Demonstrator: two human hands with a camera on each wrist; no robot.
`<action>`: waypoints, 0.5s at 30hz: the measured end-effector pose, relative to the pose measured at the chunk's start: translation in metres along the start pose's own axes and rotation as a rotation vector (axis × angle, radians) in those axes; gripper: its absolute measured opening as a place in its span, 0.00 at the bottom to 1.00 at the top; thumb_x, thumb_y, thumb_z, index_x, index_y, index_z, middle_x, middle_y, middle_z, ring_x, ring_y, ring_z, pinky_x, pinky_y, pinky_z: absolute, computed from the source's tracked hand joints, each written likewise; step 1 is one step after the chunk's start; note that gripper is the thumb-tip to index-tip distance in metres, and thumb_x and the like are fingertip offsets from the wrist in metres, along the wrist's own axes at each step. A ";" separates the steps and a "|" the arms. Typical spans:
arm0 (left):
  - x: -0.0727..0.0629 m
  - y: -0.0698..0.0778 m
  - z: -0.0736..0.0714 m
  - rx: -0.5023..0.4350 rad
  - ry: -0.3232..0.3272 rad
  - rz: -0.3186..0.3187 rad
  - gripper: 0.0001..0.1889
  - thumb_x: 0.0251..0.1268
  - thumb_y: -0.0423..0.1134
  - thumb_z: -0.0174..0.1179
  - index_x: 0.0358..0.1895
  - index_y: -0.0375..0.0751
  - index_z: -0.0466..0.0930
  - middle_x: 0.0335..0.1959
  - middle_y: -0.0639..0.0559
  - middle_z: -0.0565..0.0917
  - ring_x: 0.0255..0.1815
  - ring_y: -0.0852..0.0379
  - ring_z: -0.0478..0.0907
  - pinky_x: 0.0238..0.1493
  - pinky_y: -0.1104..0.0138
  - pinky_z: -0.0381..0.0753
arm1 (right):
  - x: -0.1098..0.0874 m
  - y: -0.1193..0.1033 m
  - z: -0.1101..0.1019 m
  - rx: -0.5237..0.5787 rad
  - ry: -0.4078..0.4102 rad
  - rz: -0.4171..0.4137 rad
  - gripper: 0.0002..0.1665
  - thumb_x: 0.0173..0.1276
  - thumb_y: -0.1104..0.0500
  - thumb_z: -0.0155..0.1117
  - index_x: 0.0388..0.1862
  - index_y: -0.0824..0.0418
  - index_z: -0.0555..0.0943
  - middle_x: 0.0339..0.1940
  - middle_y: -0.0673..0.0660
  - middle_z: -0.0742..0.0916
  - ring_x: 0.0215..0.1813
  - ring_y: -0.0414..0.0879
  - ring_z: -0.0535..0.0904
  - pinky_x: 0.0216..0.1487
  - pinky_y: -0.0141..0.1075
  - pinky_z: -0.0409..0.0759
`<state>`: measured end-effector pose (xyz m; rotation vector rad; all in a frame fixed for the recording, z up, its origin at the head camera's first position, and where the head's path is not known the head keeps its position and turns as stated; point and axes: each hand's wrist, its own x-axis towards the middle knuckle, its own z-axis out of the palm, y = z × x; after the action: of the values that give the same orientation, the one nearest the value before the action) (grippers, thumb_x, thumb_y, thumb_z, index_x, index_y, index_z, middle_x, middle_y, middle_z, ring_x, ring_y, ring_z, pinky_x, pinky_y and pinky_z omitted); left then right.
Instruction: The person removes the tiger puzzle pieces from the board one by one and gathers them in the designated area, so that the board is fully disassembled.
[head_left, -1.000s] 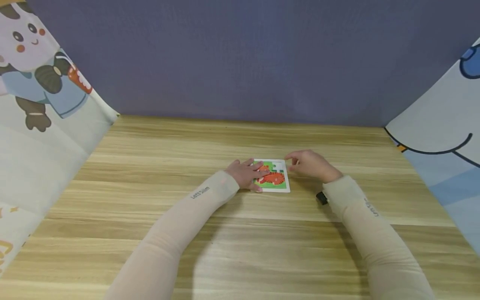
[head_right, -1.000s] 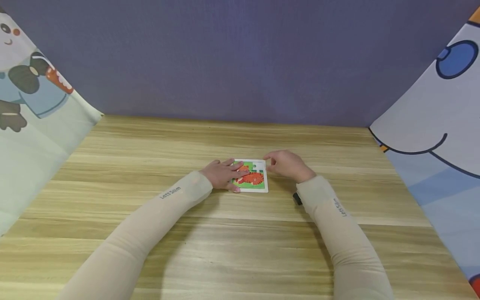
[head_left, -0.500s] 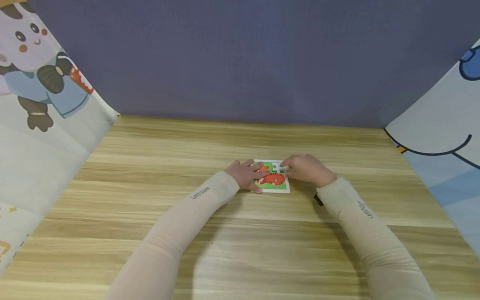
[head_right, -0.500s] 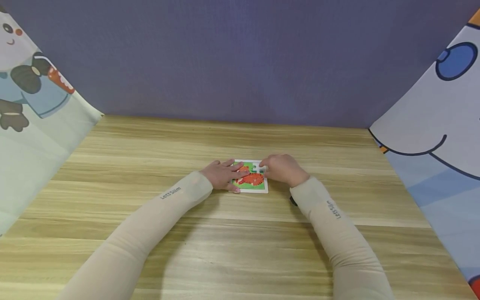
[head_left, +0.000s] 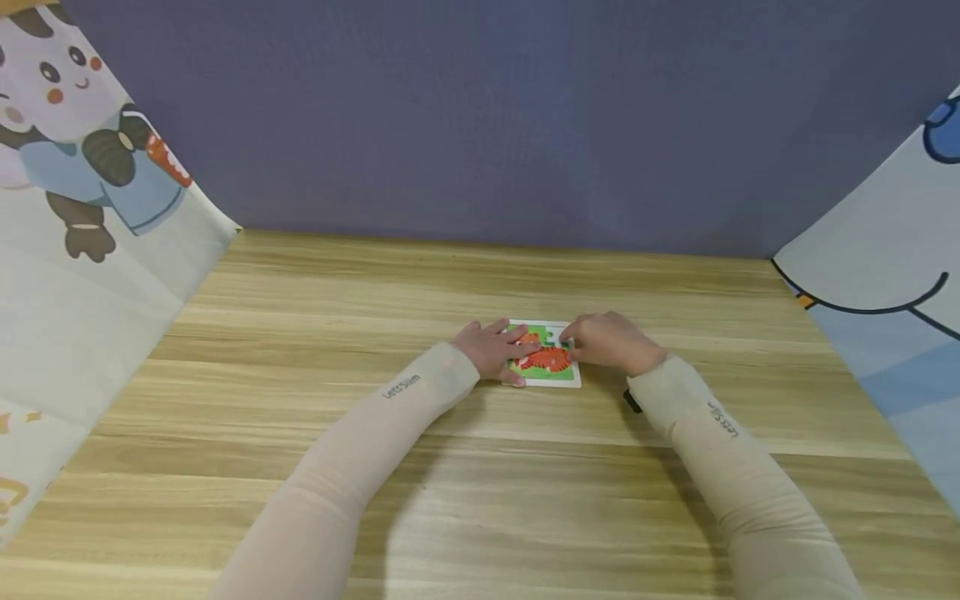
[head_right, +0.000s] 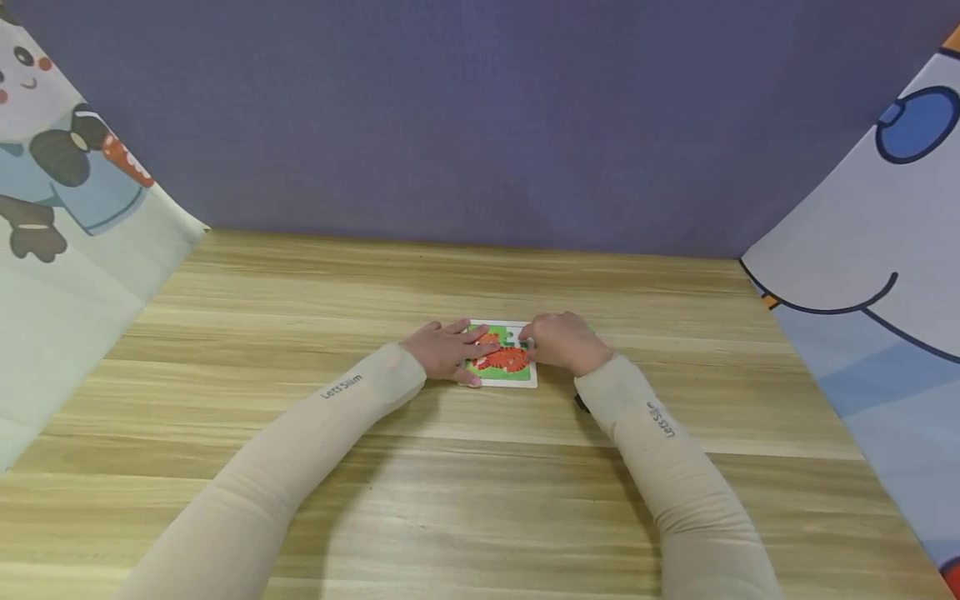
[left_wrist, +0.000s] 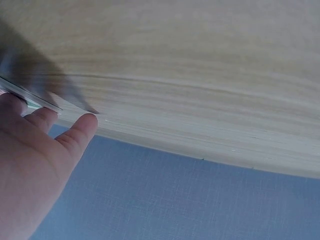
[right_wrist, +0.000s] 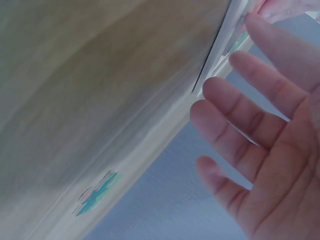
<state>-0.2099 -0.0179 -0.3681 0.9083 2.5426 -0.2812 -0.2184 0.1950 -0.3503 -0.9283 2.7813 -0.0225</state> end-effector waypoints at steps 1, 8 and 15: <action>0.000 0.000 0.000 -0.001 -0.001 -0.002 0.38 0.64 0.70 0.40 0.76 0.71 0.39 0.78 0.62 0.37 0.78 0.53 0.36 0.72 0.49 0.48 | 0.000 0.000 0.000 0.004 -0.004 0.001 0.18 0.63 0.58 0.67 0.51 0.62 0.84 0.50 0.61 0.85 0.51 0.54 0.81 0.49 0.51 0.77; 0.002 0.001 0.000 0.005 -0.004 -0.005 0.38 0.64 0.70 0.40 0.76 0.71 0.39 0.78 0.62 0.37 0.78 0.54 0.35 0.72 0.49 0.48 | 0.001 0.002 0.001 0.028 -0.030 0.010 0.17 0.64 0.59 0.66 0.51 0.64 0.84 0.50 0.61 0.85 0.50 0.55 0.81 0.51 0.51 0.77; 0.001 0.002 0.000 0.003 -0.006 -0.011 0.38 0.64 0.70 0.40 0.76 0.71 0.39 0.78 0.62 0.37 0.78 0.54 0.36 0.72 0.50 0.48 | 0.002 0.002 0.001 0.056 -0.049 0.017 0.17 0.65 0.60 0.65 0.51 0.64 0.84 0.51 0.61 0.85 0.52 0.55 0.81 0.53 0.51 0.76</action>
<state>-0.2094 -0.0162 -0.3681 0.8933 2.5435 -0.2902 -0.2209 0.1951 -0.3513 -0.8797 2.7287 -0.0741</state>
